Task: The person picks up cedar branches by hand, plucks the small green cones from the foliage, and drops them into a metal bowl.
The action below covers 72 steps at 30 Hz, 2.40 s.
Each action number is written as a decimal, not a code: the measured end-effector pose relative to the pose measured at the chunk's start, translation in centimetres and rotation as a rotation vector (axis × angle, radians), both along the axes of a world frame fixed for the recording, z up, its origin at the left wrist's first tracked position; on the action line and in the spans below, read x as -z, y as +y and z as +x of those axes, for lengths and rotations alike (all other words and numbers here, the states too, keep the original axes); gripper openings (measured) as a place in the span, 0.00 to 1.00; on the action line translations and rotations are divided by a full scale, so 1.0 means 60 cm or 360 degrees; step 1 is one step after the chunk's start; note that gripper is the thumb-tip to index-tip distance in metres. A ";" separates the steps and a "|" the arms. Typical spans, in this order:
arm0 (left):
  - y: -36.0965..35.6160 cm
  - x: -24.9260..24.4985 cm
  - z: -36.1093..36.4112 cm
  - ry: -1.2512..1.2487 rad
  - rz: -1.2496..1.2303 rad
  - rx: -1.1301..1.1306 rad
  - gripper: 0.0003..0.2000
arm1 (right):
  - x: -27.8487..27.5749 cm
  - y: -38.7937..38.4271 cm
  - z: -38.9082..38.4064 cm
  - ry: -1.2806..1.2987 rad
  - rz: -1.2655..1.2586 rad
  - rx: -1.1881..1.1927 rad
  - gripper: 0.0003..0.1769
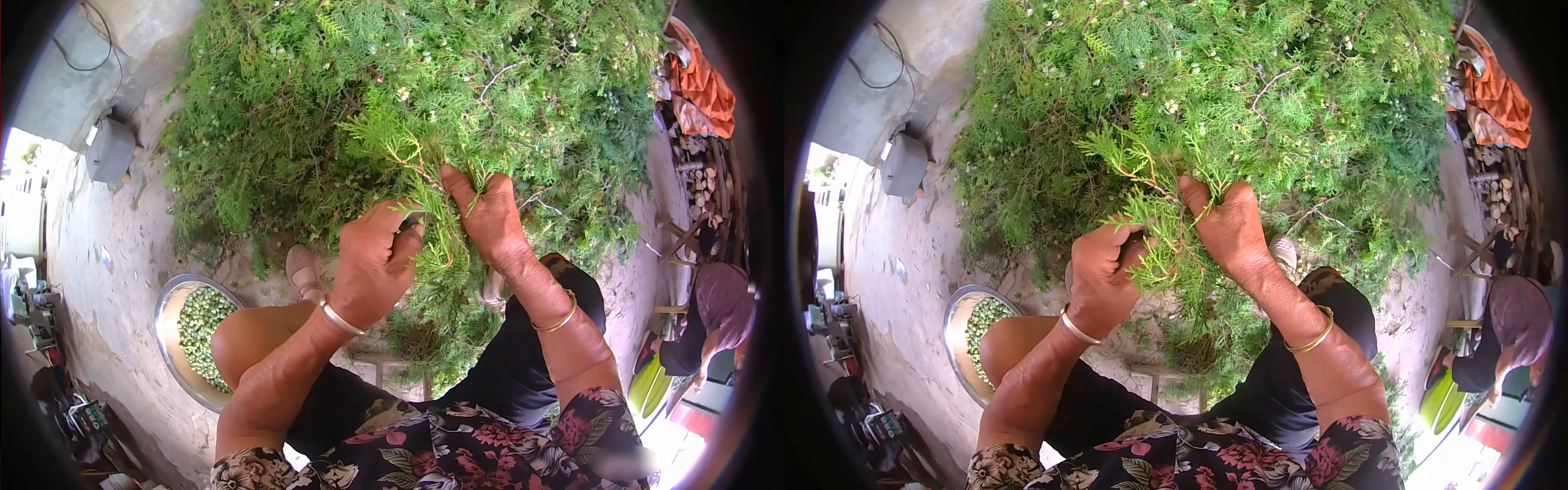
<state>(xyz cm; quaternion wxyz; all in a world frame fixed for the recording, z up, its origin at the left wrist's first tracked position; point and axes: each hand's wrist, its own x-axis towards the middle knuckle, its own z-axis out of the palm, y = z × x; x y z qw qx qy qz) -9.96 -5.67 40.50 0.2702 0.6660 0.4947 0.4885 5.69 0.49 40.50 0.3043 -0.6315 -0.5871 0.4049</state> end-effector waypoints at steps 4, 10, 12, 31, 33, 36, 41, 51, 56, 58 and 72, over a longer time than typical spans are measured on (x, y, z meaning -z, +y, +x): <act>-0.003 -0.017 -0.011 -0.0389 -0.0519 0.0034 0.04 | 0.018 0.003 -0.003 -0.0019 -0.0029 0.0130 0.26; 0.007 -0.040 -0.047 -0.1496 -0.1167 0.0152 0.07 | 0.009 -0.002 -0.010 0.0178 0.0201 -0.0107 0.27; 0.008 -0.031 -0.078 -0.1497 -0.0961 0.0252 0.08 | 0.008 0.009 0.001 0.0047 0.0069 0.0008 0.25; 0.026 -0.003 -0.068 -0.2075 -0.1199 0.0383 0.21 | -0.029 0.000 0.006 0.1706 -0.0510 -0.0259 0.15; 0.025 -0.005 -0.073 -0.2042 -0.1186 0.0374 0.19 | -0.043 -0.008 -0.007 0.1447 -0.0445 -0.0242 0.12; 0.029 -0.018 -0.086 -0.1945 -0.1118 0.0141 0.13 | -0.036 0.002 0.012 0.1280 -0.0557 -0.0219 0.23; 0.034 -0.008 -0.118 -0.1932 -0.0994 -0.0050 0.12 | -0.022 -0.011 0.006 0.0880 -0.0392 -0.0036 0.39; 0.026 -0.055 -0.088 -0.0709 -0.0690 -0.0162 0.08 | -0.047 -0.016 -0.001 0.0446 0.0285 -0.0429 0.21; 0.025 -0.023 -0.081 -0.0456 -0.0635 0.0046 0.10 | -0.037 -0.018 0.004 0.0044 0.0694 -0.0807 0.20; 0.024 -0.016 -0.080 -0.0274 -0.0576 0.0158 0.09 | -0.013 -0.018 0.010 0.0044 0.0820 -0.0833 0.22; 0.022 0.022 -0.109 0.0110 -0.0445 0.0585 0.14 | -0.011 -0.027 0.020 -0.0026 0.1163 -0.0944 0.25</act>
